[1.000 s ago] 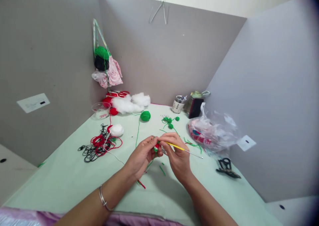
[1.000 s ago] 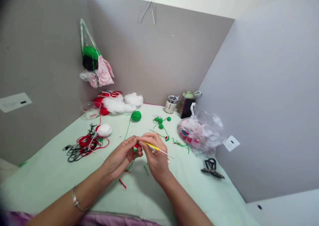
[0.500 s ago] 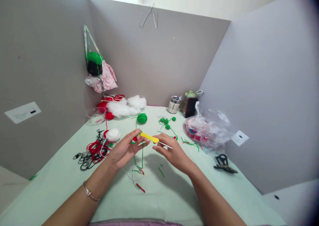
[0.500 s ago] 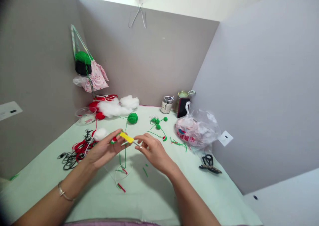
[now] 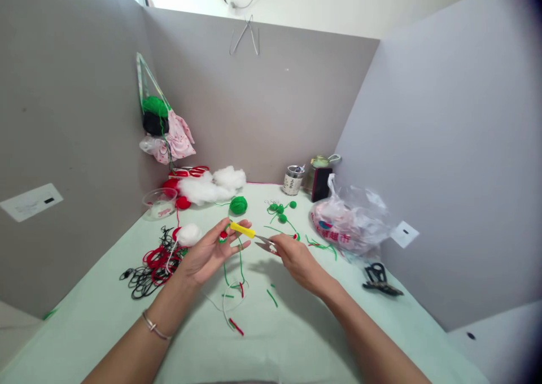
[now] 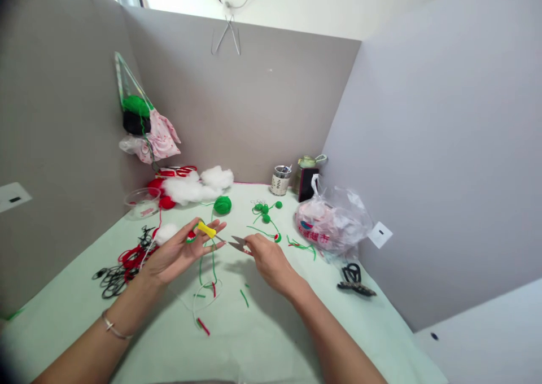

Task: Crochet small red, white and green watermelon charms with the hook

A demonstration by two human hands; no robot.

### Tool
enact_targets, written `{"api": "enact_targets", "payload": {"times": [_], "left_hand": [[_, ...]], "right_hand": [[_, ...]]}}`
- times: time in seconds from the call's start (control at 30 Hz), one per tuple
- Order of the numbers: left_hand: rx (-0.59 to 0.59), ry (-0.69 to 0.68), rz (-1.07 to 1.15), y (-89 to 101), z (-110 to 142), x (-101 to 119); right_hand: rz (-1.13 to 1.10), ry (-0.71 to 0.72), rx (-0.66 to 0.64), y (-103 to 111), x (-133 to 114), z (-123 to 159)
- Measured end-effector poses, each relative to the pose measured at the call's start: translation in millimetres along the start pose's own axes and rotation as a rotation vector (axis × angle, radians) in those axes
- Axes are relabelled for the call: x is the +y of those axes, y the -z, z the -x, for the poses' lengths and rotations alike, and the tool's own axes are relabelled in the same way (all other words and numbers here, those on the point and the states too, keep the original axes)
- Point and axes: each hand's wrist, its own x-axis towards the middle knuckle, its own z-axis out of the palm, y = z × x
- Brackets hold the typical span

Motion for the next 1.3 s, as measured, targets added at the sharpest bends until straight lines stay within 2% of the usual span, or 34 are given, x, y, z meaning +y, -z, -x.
{"api": "enact_targets", "payload": {"times": [0.17,0.43,0.63,0.8,0.83,0.9,1.0,1.07,1.17,1.3], "left_hand": [[-0.006,0.009,-0.010,-2.2,-2.5,-8.7],[0.004,0.031,-0.027,-10.6,-0.7,-14.4],[0.033,0.073,-0.009,-16.4,2.7,-18.0],[0.115,-0.001,0.067,-16.2,2.6,-17.1],[0.137,-0.025,0.083,-16.6,4.5,-17.7],[0.177,-0.062,0.105,-19.3,11.8,-22.2],[0.191,-0.078,0.090,-28.3,28.5,-39.7],[0.131,-0.074,-0.028,-34.9,39.2,-55.4],[0.088,-0.090,-0.190,-39.8,49.5,-74.5],[0.035,-0.040,-0.251,-39.1,54.6,-80.0]], "right_hand": [[-0.125,0.092,0.039,7.0,-14.3,-7.6],[-0.136,0.094,0.036,-1.5,-24.7,-11.6],[-0.178,0.095,-0.026,0.0,-29.6,-7.3],[-0.171,0.135,-0.125,6.8,-20.5,6.9],[-0.149,0.130,-0.105,6.9,-18.4,11.2],[-0.136,0.129,0.063,4.8,-17.2,20.6],[-0.308,0.213,0.312,-1.4,-26.1,35.5],[-0.441,0.301,0.416,-5.5,-36.7,44.8],[-0.522,0.357,0.510,-10.6,-49.6,55.9],[-0.590,0.265,0.615,-16.3,-52.6,65.1]]}}
